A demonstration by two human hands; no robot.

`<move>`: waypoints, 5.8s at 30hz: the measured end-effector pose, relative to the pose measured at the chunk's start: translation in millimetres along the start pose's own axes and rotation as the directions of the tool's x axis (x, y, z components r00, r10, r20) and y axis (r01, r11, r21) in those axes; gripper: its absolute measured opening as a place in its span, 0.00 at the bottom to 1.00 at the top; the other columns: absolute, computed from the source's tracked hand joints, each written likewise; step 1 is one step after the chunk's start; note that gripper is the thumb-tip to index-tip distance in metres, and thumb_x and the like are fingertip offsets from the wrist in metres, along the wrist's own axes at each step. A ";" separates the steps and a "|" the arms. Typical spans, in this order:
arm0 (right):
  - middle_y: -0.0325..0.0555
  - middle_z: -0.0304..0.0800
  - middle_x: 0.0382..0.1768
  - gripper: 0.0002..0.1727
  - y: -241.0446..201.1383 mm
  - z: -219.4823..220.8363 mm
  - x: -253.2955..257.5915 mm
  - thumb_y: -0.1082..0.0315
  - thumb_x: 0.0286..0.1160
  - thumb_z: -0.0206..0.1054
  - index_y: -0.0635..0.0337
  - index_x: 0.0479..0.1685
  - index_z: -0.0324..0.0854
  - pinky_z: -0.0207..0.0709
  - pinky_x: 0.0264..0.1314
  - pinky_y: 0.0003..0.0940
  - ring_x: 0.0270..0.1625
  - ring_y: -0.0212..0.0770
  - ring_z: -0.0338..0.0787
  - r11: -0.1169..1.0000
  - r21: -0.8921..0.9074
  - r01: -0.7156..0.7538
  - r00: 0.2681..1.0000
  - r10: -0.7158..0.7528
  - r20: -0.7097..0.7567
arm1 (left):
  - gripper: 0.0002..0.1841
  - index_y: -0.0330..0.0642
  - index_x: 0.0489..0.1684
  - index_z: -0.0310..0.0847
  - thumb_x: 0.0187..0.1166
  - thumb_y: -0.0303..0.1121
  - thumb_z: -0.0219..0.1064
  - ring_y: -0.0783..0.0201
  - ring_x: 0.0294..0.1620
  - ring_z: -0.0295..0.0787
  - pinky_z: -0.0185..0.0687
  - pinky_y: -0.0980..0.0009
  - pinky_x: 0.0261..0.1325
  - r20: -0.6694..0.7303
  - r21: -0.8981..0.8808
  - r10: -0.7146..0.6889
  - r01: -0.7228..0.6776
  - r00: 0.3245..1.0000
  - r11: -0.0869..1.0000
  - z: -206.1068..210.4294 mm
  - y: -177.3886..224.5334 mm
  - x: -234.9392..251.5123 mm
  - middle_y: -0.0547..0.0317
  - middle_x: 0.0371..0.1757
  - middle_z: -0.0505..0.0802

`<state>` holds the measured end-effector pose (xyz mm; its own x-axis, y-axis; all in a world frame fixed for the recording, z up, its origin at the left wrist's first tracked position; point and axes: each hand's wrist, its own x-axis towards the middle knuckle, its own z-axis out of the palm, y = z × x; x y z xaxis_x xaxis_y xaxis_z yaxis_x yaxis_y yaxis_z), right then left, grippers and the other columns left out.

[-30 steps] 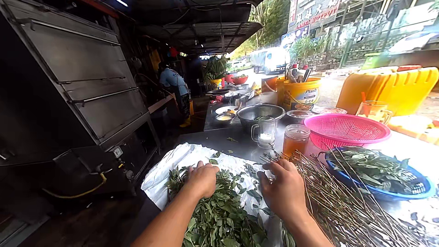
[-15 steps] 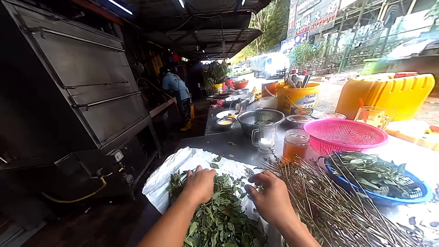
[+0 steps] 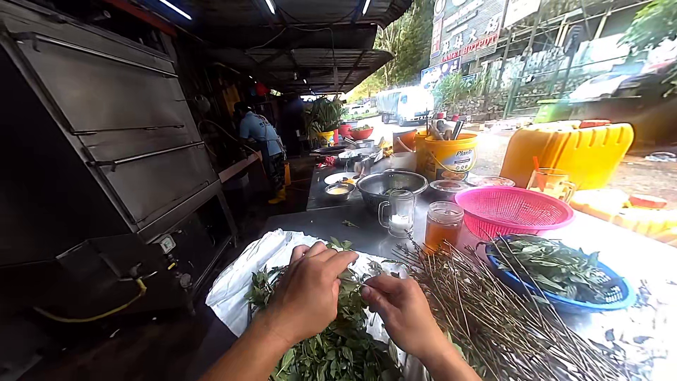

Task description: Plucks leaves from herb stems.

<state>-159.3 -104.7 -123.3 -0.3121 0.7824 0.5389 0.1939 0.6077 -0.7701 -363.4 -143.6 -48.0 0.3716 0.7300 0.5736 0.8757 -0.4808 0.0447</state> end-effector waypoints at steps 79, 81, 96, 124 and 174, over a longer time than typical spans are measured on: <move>0.37 0.79 0.15 0.07 -31.1 -5.2 -5.2 0.70 0.80 0.67 0.62 0.40 0.89 0.70 0.19 0.20 0.16 0.25 0.75 0.661 0.703 -0.263 0.964 0.142 0.226 | 0.06 0.60 0.38 0.93 0.71 0.42 0.71 0.72 0.30 0.84 0.82 0.73 0.33 0.046 -0.535 -0.398 0.359 0.916 0.765 -42.1 6.7 -31.1 0.74 0.29 0.90; 0.37 0.78 0.15 0.07 -31.0 -5.4 -5.6 0.70 0.81 0.66 0.62 0.41 0.89 0.72 0.20 0.21 0.16 0.26 0.76 0.658 0.705 -0.264 0.962 0.130 0.239 | 0.06 0.64 0.34 0.93 0.68 0.47 0.72 0.79 0.28 0.77 0.75 0.74 0.32 0.181 -0.348 -0.372 0.413 0.910 0.841 -40.7 11.0 -34.3 0.80 0.27 0.84; 0.27 0.75 0.12 0.06 -28.2 -5.2 -5.9 0.61 0.72 0.71 0.51 0.31 0.87 0.61 0.18 0.22 0.15 0.22 0.69 0.924 0.327 -0.200 0.934 0.078 0.349 | 0.06 0.51 0.35 0.93 0.73 0.37 0.70 0.75 0.38 0.88 0.83 0.73 0.42 0.551 -0.539 -0.296 0.603 0.780 0.588 -44.9 8.1 -32.8 0.70 0.37 0.94; 0.37 0.79 0.13 0.10 -35.8 3.1 -5.3 0.65 0.83 0.60 0.56 0.32 0.79 0.73 0.19 0.25 0.15 0.30 0.79 0.748 0.567 -0.346 0.928 0.181 0.327 | 0.11 0.49 0.32 0.91 0.79 0.40 0.63 0.72 0.20 0.76 0.72 0.74 0.20 -0.326 -0.079 -0.066 0.042 0.943 0.996 10.7 36.8 -66.4 0.67 0.22 0.82; 0.33 0.75 0.16 0.10 -35.6 3.4 -7.7 0.65 0.85 0.60 0.54 0.33 0.77 0.68 0.21 0.21 0.17 0.26 0.74 0.641 0.688 -0.340 0.913 0.051 0.405 | 0.13 0.54 0.09 0.71 0.64 0.35 0.63 0.72 0.12 0.67 0.63 0.67 0.16 -0.384 -0.186 -0.493 0.457 0.781 0.870 -4.6 5.7 -36.6 0.73 0.11 0.72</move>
<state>-167.0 -132.8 -101.3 -0.6514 0.6903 0.3149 -0.4088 0.0302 -0.9121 -373.5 -175.3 -65.0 -0.2597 0.6205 0.7400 0.8741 -0.1747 0.4532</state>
